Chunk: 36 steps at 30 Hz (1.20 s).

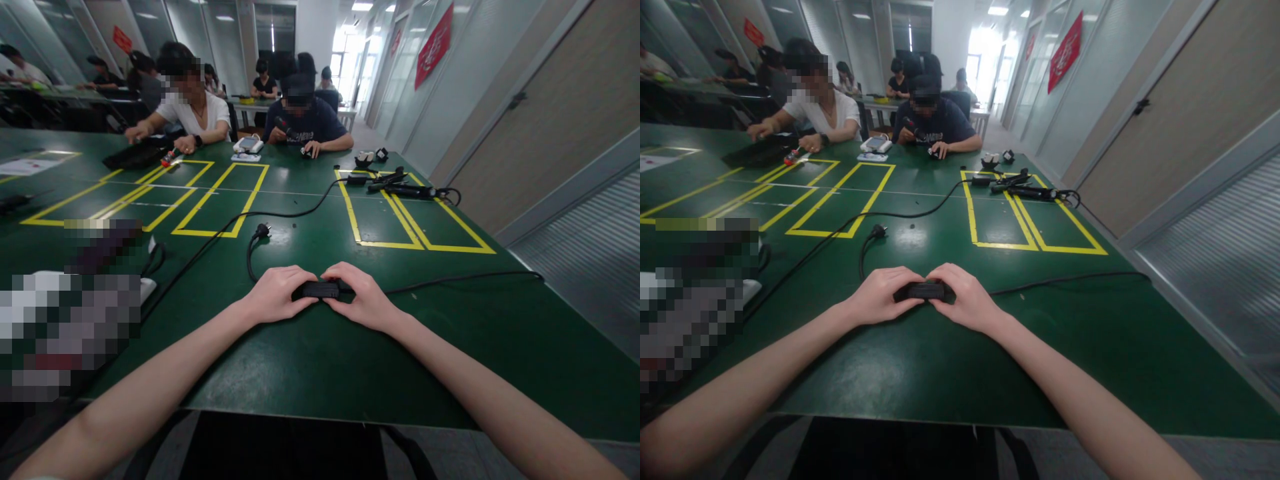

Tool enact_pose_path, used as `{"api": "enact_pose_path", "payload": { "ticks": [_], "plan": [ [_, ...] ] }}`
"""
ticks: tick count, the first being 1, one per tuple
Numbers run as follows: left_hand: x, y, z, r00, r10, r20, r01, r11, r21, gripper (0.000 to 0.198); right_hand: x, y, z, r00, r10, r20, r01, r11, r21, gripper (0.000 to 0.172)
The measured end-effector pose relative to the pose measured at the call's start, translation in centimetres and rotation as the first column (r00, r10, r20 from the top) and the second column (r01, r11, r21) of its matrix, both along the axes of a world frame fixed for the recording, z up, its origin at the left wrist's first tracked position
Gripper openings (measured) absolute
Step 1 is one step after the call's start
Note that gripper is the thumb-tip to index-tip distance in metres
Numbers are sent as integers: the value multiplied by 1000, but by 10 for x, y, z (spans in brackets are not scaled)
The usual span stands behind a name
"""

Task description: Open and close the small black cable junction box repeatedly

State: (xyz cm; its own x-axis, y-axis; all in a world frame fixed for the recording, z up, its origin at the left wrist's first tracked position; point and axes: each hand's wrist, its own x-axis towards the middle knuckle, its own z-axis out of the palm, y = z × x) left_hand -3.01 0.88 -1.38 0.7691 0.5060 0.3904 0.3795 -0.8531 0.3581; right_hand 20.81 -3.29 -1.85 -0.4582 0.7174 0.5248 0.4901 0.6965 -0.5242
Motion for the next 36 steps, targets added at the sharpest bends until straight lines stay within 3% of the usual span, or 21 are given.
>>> {"api": "enact_pose_path", "payload": {
  "ticks": [6,20,36],
  "plan": [
    [2,-2,1,1000,16,15,-16,999,-30,26,-2,-1,1,1000,14,2,-14,1000,-7,15],
    [6,-2,-1,999,-5,35,4,999,43,20,-3,1,-4,999,26,41,-27,999,27,29],
    [7,-2,-2,998,-31,50,27,996,85,17,-1,2,-4,996,56,63,-59,997,46,23]
  ]
}}
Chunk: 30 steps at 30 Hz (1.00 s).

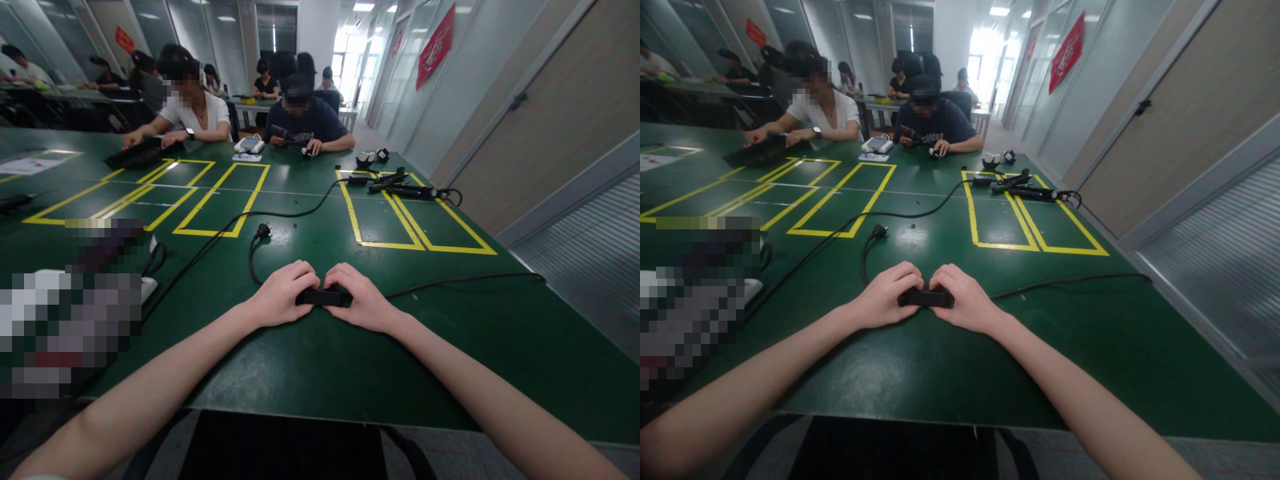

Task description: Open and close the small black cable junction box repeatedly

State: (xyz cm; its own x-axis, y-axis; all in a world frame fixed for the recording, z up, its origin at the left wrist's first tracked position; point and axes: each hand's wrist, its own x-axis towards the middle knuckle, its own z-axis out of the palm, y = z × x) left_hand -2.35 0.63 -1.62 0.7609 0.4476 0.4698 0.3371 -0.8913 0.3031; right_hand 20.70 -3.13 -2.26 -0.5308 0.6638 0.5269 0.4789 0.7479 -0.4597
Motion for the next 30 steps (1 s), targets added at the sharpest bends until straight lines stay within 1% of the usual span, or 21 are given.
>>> {"api": "enact_pose_path", "payload": {
  "ticks": [5,7,9,10,12,15,16,17,18,19,20,22,23,24,26,27,30],
  "plan": [
    [-1,0,0,1000,-15,-12,16,998,57,16,0,-2,2,1000,6,10,-5,999,-45,24],
    [-2,1,0,1000,-24,-18,26,994,104,15,0,-3,3,1000,-2,-3,1,992,-125,22],
    [-2,1,0,999,-35,-17,37,986,163,14,1,-2,5,999,-26,-36,16,970,-244,14],
    [-2,2,0,999,-36,-16,39,980,195,14,2,-2,6,997,-46,-59,26,951,-308,12],
    [-2,3,0,999,-32,-11,34,965,259,14,3,-1,8,991,-85,-108,30,899,-437,16],
    [-1,4,-1,1000,-23,-7,24,944,330,16,5,0,10,979,-98,-181,-35,786,-617,23],
    [-1,4,-2,1000,-19,-7,20,940,341,16,5,-1,10,976,-93,-197,-60,755,-653,27],
    [-1,5,-2,1000,-16,-9,18,939,342,14,6,-1,10,974,-92,-206,-71,743,-666,30],
    [-2,5,-2,1000,-12,-8,14,944,329,11,6,-1,9,975,-92,-200,-64,752,-656,33],
    [-2,6,-1,1000,-5,-3,6,955,297,14,6,-1,8,979,-94,-181,-41,780,-625,34],
    [-2,6,-1,1000,5,5,-6,968,250,24,6,-2,7,985,-93,-147,-8,820,-573,34],
    [-3,7,1,999,32,3,-32,991,127,46,6,-2,6,995,-76,-64,41,904,-424,30],
    [-4,7,1,999,45,-13,-44,997,70,52,6,-2,6,998,-60,-23,48,939,-341,27],
    [-4,7,1,998,54,-38,-53,998,26,52,6,-3,7,999,-46,15,48,965,-257,23],
    [-4,6,2,994,59,-89,-60,998,-14,46,7,-3,9,997,-34,70,42,992,-117,18],
    [-4,6,2,993,61,-101,-64,998,-20,44,8,-3,10,995,-35,91,42,996,-76,18],
    [-3,5,2,994,58,-96,-60,998,-18,45,9,-3,12,984,-56,172,65,997,-49,26]
  ]
}}
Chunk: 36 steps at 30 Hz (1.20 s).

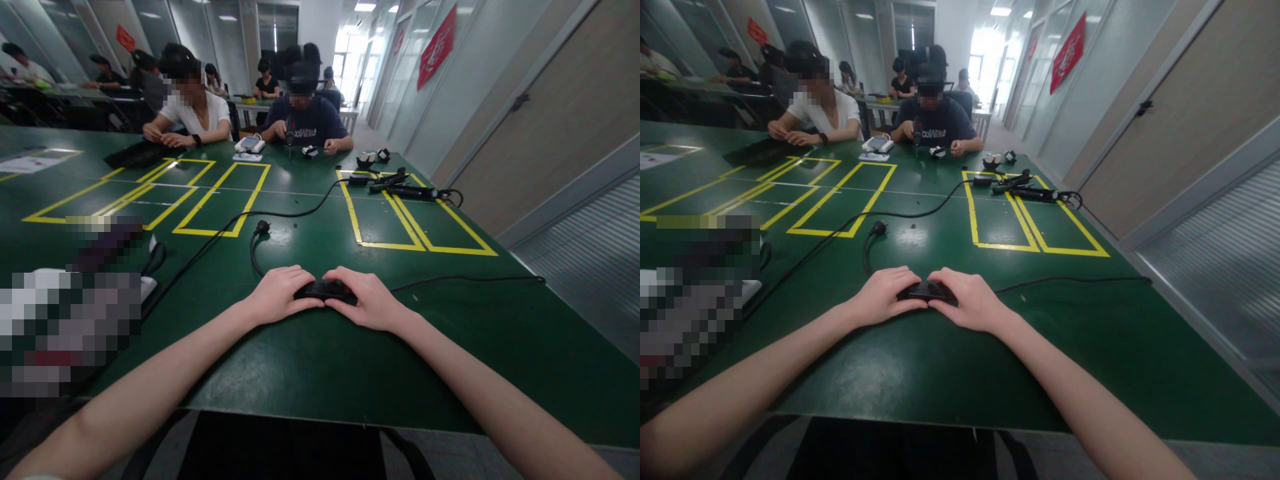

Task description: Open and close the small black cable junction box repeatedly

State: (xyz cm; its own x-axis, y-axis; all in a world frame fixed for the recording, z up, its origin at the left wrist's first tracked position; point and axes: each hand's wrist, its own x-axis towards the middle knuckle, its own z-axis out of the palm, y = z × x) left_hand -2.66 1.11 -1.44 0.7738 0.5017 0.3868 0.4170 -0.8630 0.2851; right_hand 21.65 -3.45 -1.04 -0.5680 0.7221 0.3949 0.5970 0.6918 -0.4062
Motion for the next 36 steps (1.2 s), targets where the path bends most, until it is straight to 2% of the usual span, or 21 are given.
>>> {"api": "enact_pose_path", "payload": {
  "ticks": [5,9,13,16,19,22,25,28,30,33,36],
  "plan": [
    [-1,0,4,1000,6,0,-6,1000,-11,44,2,1,-3,986,-47,161,50,999,-15,25],
    [-1,-1,4,998,47,-32,-47,999,-4,39,3,2,-3,978,-87,192,86,996,16,29],
    [0,-2,1,998,39,-41,-39,999,-7,38,2,2,-1,977,-76,197,84,996,-32,27],
    [-2,-1,2,999,32,23,-31,999,-8,38,4,4,-1,988,-76,134,86,994,-71,27],
    [-5,2,7,984,19,179,-38,994,105,42,13,10,-1,982,-180,-60,173,979,-110,32],
    [-8,4,10,960,14,280,-78,973,219,45,32,22,2,866,-379,-326,328,923,-201,44],
    [-8,5,8,966,-33,256,-19,980,199,40,56,35,4,631,-559,-538,445,829,-339,56],
    [-5,4,3,973,-63,221,31,989,146,31,84,47,6,369,-613,-698,507,763,-401,58],
    [-4,3,2,978,-77,196,50,989,138,28,103,52,6,255,-626,-737,552,720,-421,55],
    [-3,1,1,981,-86,176,64,990,123,28,131,56,1,186,-718,-671,622,614,-485,51],
    [-4,1,1,984,-77,159,64,994,89,28,154,55,-8,195,-840,-506,688,485,-539,52]
  ]
}}
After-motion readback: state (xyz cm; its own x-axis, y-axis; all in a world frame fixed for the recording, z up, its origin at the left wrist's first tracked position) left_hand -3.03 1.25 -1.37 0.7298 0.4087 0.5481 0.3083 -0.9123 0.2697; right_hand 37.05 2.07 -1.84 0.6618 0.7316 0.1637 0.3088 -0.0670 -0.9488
